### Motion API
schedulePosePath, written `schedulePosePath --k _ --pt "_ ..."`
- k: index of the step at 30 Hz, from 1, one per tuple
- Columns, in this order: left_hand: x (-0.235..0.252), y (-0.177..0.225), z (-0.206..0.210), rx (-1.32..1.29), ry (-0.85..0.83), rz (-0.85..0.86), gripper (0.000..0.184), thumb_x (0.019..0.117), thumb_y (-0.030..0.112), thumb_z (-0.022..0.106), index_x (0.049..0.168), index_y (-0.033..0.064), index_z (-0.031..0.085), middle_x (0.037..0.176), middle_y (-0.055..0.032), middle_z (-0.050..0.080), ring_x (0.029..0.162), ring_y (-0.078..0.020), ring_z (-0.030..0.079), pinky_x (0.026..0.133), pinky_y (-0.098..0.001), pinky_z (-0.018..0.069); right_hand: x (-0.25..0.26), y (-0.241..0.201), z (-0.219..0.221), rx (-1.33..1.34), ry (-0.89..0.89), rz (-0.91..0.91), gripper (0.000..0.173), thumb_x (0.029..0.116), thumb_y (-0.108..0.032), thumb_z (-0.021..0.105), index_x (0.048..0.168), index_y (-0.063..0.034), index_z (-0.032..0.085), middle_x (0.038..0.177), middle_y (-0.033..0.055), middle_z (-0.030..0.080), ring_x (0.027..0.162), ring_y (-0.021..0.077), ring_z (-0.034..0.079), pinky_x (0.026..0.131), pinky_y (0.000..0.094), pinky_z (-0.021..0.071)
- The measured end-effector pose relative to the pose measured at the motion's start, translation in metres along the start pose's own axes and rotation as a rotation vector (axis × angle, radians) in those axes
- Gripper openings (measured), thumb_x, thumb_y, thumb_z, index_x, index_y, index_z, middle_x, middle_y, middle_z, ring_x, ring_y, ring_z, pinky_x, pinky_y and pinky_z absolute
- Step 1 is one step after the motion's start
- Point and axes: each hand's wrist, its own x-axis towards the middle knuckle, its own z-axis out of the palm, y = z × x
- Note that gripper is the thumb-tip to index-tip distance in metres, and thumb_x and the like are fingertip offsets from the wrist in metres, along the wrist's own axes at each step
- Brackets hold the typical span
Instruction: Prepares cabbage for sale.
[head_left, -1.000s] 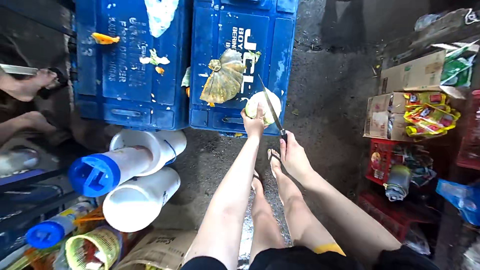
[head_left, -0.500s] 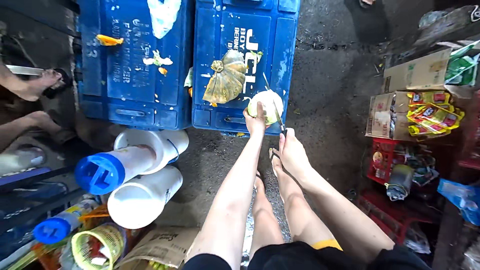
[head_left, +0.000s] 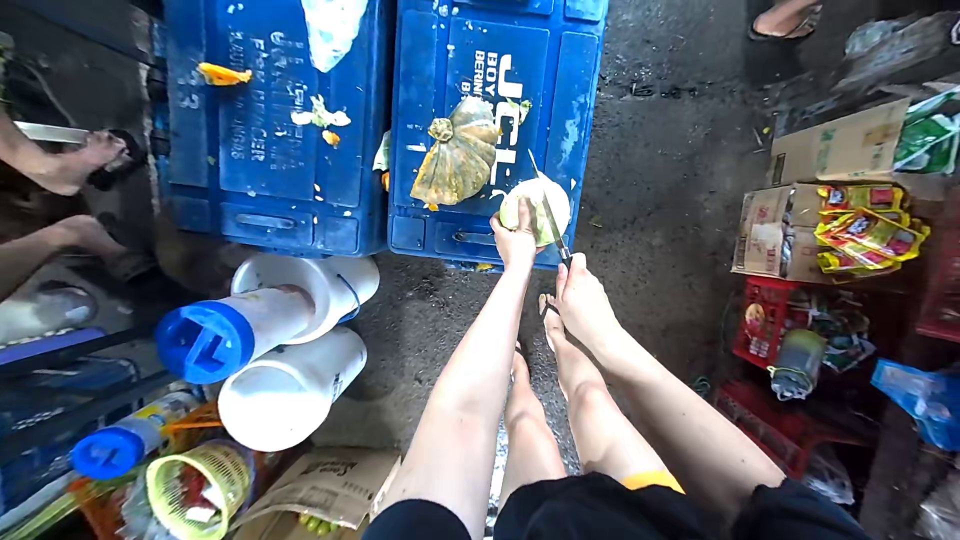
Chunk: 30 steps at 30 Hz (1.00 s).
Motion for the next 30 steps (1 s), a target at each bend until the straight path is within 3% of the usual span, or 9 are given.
schedulePosePath --k 10,16,19,21,25,28,30 --pt "-0.001 -0.002 0.0 0.052 0.011 0.054 0.07 0.0983 0.059 0.059 0.149 0.0142 0.041 0.12 -0.024 0.065 0.095 -0.0359 0.073 0.075 -0.0569 0.0628 0.016 -0.007 -0.002 0.02 -0.016 0.016 0.037 0.1135 -0.033 0.031 0.132 -0.0033 0.043 0.1 0.0185 0.068 0.098 0.0344 0.072 0.084 0.05 0.0585" --pt "-0.001 0.022 -0.004 0.457 0.053 0.002 0.072 0.1006 0.07 0.037 0.147 0.0158 0.044 0.12 -0.0189 0.069 0.112 -0.0354 0.068 0.092 -0.0599 0.053 0.026 -0.015 -0.001 0.083 -0.002 0.004 0.039 0.1135 -0.035 0.029 0.131 -0.0022 0.043 0.097 0.0208 0.067 0.09 0.0368 0.073 0.077 0.0521 0.0592" --pt "0.004 0.033 -0.006 0.45 0.058 -0.027 0.073 0.1035 0.067 0.032 0.148 0.0112 0.046 0.124 -0.0214 0.067 0.114 -0.036 0.066 0.094 -0.058 0.0532 -0.006 -0.01 -0.004 0.062 -0.097 0.034 0.042 0.1135 -0.035 0.029 0.135 -0.0031 0.045 0.103 0.0181 0.068 0.101 0.0326 0.071 0.087 0.0488 0.0576" --pt "0.007 0.037 -0.008 0.464 0.037 -0.041 0.074 0.1047 0.066 0.028 0.148 0.0088 0.048 0.131 -0.0222 0.064 0.123 -0.0371 0.062 0.102 -0.0592 0.0483 -0.01 -0.009 0.001 0.017 -0.148 0.083 0.041 0.1136 -0.035 0.028 0.135 -0.0046 0.045 0.106 0.0171 0.069 0.105 0.0313 0.071 0.09 0.0471 0.0568" --pt "0.028 0.051 -0.015 0.502 0.02 -0.111 0.078 0.1067 0.063 0.018 0.14 0.0048 0.059 0.135 -0.0237 0.061 0.124 -0.0374 0.061 0.101 -0.0583 0.0484 0.029 -0.02 0.026 0.053 -0.102 0.002 0.04 0.1127 -0.033 0.034 0.136 -0.0025 0.046 0.101 0.0203 0.069 0.098 0.0373 0.072 0.083 0.0541 0.0578" --pt "0.035 0.06 -0.028 0.77 -0.053 -0.051 0.062 0.1122 0.043 0.015 0.142 0.0077 0.055 0.133 -0.0247 0.062 0.123 -0.039 0.062 0.099 -0.0586 0.0505 0.034 -0.031 0.034 0.021 -0.078 -0.018 0.039 0.1127 -0.034 0.034 0.136 -0.0046 0.046 0.1 0.0197 0.07 0.096 0.0384 0.072 0.081 0.0553 0.0581" --pt "0.032 0.058 -0.027 0.631 -0.013 -0.058 0.073 0.1103 0.053 0.016 0.133 0.0006 0.062 0.132 -0.0263 0.062 0.124 -0.0391 0.061 0.101 -0.0586 0.0487 0.031 -0.028 0.03 -0.019 -0.066 0.008 0.042 0.1128 -0.036 0.032 0.139 -0.0055 0.045 0.101 0.0199 0.07 0.095 0.0391 0.072 0.079 0.0561 0.0578"
